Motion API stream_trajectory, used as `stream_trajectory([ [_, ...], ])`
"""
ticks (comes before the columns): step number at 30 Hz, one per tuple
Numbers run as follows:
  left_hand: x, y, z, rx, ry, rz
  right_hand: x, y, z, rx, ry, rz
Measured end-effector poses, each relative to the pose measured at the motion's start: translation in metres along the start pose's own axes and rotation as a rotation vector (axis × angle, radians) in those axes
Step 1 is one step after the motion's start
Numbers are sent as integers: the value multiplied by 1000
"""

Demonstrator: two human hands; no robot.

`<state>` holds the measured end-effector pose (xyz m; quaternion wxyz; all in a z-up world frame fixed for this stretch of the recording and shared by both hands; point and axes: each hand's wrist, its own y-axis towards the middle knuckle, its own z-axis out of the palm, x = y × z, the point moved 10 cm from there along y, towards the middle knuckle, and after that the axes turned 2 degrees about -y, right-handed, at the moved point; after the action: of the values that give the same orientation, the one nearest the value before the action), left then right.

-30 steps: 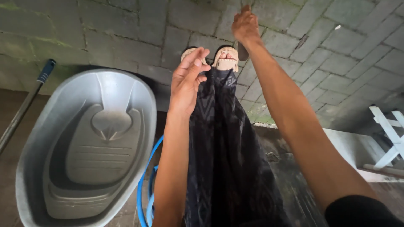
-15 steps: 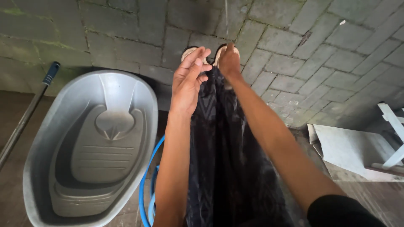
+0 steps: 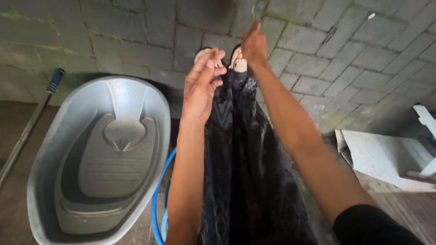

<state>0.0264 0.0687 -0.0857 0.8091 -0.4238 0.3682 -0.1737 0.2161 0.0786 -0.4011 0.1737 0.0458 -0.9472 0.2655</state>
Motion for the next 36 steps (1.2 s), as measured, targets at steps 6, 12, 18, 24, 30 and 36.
stream_trajectory([
  [6,-2,1,3,-4,13,2,32,-79,-47,213,235,335],
  [12,2,3,4,-2,14,-5,2,-85,-6,256,29,194],
  [18,5,3,1,-8,6,-12,34,-48,-68,205,328,341],
  [24,-1,5,3,7,-35,-5,68,-76,-29,165,138,105],
  [30,-8,6,12,17,-47,2,64,-129,-20,327,331,369],
  [36,-3,6,4,-6,-61,-22,53,-94,-61,149,327,320],
])
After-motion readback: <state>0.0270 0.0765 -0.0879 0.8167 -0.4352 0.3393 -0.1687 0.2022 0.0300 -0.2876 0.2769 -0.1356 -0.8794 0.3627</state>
